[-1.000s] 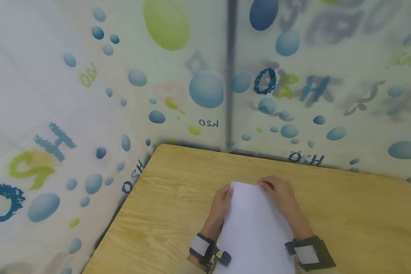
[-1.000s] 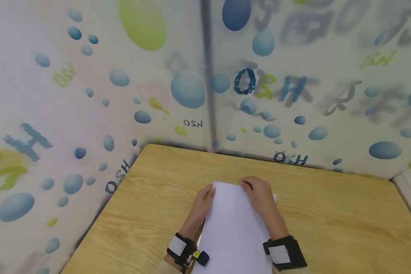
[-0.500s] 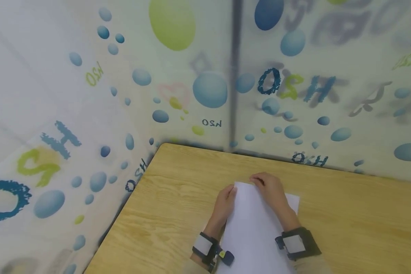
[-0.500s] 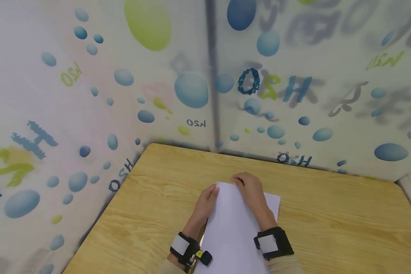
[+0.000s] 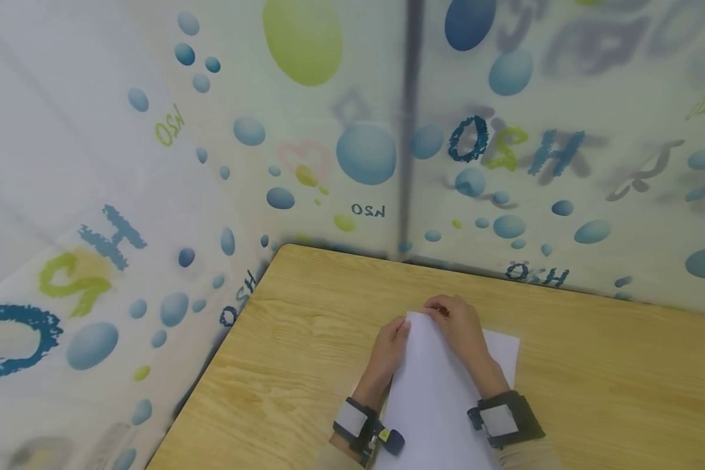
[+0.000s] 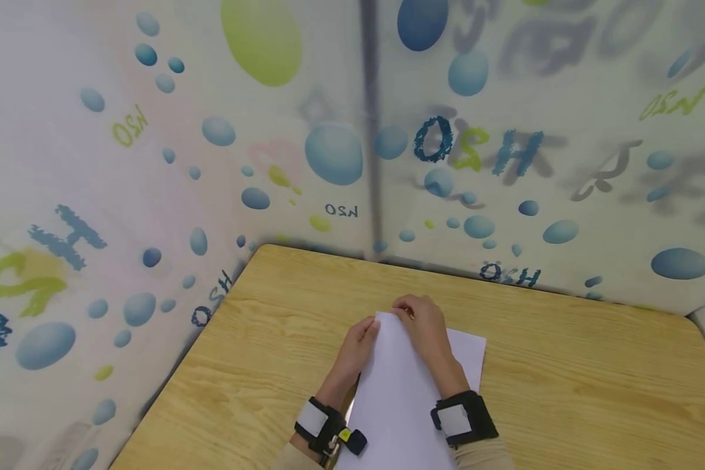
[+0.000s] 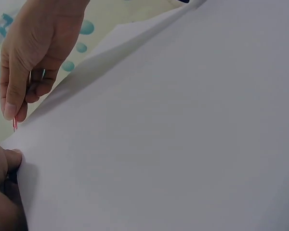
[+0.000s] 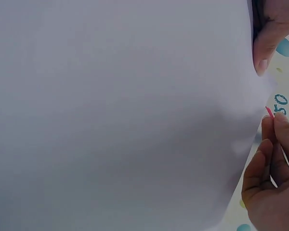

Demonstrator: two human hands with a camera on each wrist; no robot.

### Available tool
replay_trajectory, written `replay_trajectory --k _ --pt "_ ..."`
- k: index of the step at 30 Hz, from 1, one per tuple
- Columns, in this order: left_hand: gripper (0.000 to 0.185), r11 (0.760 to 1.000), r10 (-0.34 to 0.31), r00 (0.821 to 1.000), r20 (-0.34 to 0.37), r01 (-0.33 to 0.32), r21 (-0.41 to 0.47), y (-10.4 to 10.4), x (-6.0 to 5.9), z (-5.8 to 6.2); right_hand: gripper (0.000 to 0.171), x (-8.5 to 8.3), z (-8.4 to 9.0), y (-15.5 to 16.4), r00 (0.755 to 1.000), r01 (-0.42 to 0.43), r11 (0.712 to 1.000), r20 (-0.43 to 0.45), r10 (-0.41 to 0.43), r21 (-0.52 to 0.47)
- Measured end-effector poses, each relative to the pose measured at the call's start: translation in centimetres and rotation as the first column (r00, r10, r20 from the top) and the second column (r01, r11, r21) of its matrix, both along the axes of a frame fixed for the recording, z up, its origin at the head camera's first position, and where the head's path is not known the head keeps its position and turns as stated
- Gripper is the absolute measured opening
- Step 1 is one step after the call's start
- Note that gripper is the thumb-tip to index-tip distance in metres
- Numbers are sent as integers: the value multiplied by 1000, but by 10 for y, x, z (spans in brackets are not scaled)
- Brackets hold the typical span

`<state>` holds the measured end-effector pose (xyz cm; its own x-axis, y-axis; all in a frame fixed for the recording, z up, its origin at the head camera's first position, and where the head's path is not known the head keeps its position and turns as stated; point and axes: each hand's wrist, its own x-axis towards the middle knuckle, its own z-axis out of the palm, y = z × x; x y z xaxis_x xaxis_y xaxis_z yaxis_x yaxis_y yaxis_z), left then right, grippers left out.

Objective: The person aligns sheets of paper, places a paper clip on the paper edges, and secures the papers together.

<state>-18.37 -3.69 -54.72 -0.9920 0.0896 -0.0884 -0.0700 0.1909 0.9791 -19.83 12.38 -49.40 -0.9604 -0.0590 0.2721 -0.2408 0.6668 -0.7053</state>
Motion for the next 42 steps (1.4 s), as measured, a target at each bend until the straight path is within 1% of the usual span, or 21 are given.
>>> replay_trajectory --k 6,9,14,19,23,26,33,39,40,42 --pt "29 1000 6 1000 8 -6 -11 0 1 2 10 -1 -2 -2 998 -36 999 -49 35 -6" --pt "29 1000 6 1000 -1 -6 -14 1 0 2 12 -1 -3 -4 998 -34 999 -56 35 11" --pt "30 1000 0 1000 16 0 -10 1 0 2 11 0 -3 -5 999 -12 1000 -48 13 29" --pt "30 1000 -9 1000 18 9 -5 0 0 1 10 0 -4 -3 995 -40 999 -90 42 27" --pt "30 1000 -17 1000 -4 17 5 -1 0 2 12 0 -4 -3 987 -71 997 -145 76 37" --pt "30 1000 -22 999 -28 22 9 -1 0 1 12 0 -3 -3 981 -91 995 -166 97 41" --pt "29 999 -22 1000 -21 22 31 0 -1 1 12 1 0 -4 977 -113 990 -172 127 88" --pt "27 999 -7 999 -51 10 41 0 -1 -1 11 2 1 -6 975 -120 985 -172 141 123" --pt "27 999 -7 998 -55 9 42 0 1 4 11 2 1 -6 976 -119 985 -166 139 128" --pt "27 999 -10 998 -60 13 44 1 1 5 11 2 1 -6 978 -115 984 -157 136 137"
